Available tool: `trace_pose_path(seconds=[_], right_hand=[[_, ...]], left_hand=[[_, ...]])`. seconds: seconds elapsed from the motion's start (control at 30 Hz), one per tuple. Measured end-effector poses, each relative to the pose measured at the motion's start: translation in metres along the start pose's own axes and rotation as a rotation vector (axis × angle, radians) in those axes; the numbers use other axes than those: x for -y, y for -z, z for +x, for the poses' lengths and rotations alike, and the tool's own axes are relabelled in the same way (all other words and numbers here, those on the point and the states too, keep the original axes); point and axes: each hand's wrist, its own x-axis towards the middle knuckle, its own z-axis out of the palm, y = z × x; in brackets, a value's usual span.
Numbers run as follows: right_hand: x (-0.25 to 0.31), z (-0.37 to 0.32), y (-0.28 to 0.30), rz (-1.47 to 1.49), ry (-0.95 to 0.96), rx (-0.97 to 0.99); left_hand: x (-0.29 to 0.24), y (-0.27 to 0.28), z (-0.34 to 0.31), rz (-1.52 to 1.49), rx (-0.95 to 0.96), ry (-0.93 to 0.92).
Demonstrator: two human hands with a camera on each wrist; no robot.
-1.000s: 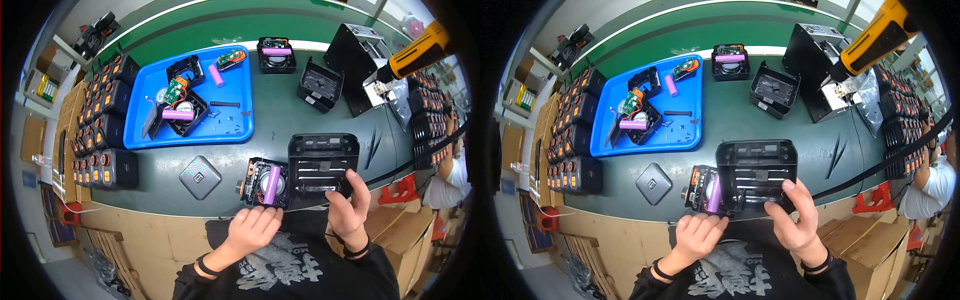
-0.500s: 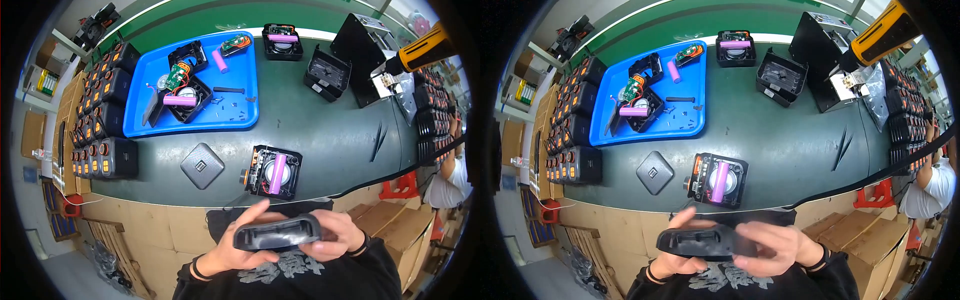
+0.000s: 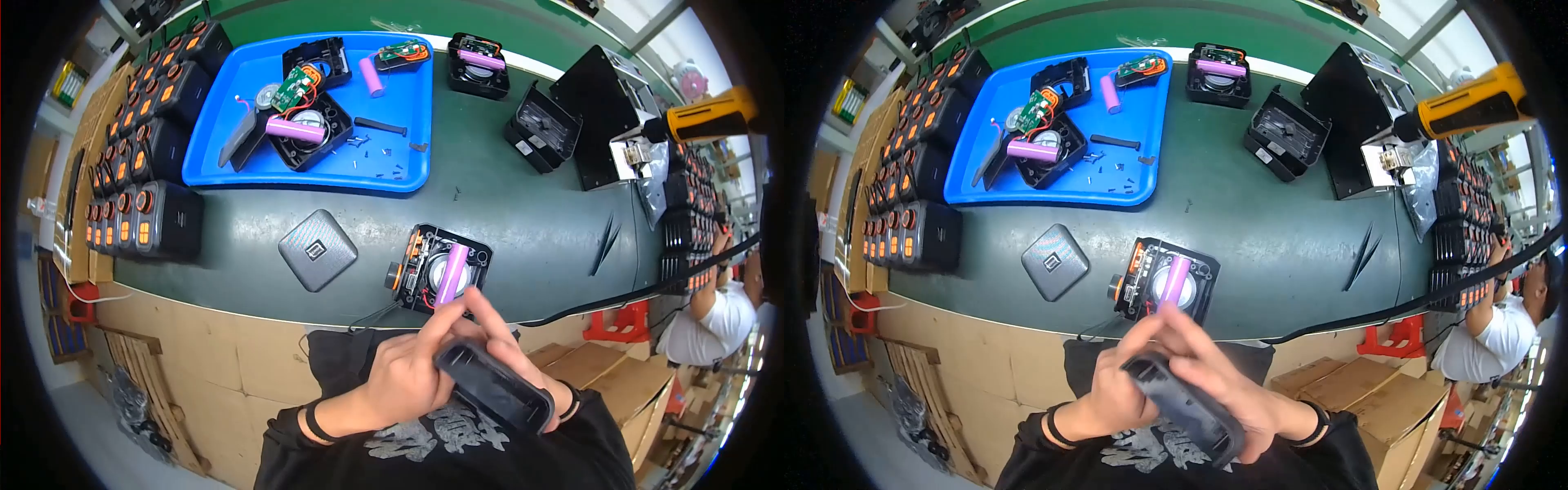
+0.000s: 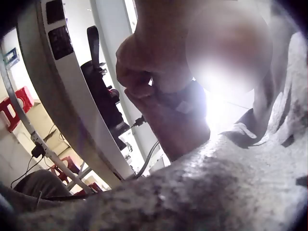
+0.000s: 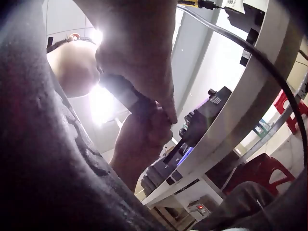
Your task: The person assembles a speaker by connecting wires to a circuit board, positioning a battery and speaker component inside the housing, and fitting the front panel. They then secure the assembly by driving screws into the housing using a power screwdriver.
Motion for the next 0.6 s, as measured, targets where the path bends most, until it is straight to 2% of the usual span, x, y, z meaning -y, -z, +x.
trace_pose_path(seconds=[0.03, 0.1, 0.17, 0.2, 0.43, 0.5, 0.6], right_hand=[[0.001, 0.002, 0.0, -0.053, -0.034, -0.039], [0.002, -0.002, 0.001, -0.09, -0.041, -0.035], [0.01, -0.002, 0.003, -0.023, -0.126, 0.017], [0.01, 0.005, 0.004, -0.043, -0.079, 0.027], [0.014, 0.016, 0.001, -0.061, -0.063, 0.046], [0.009, 0.016, -0.007, 0.095, 0.02, -0.066], [0.013, 0.022, -0.012, 0.172, -0.029, -0.094]], left_hand=[[-0.002, 0.004, 0.007, 0.158, 0.061, 0.007], [-0.003, 0.006, 0.01, 0.175, 0.047, 0.003], [-0.003, 0.006, 0.009, 0.253, 0.064, -0.024], [-0.004, 0.006, 0.01, 0.237, 0.053, -0.033], [0.002, 0.004, 0.004, 0.111, 0.015, -0.08], [0.001, 0.006, 0.002, 0.047, 0.012, -0.096], [0.001, 0.011, 0.001, 0.024, 0.01, -0.11]])
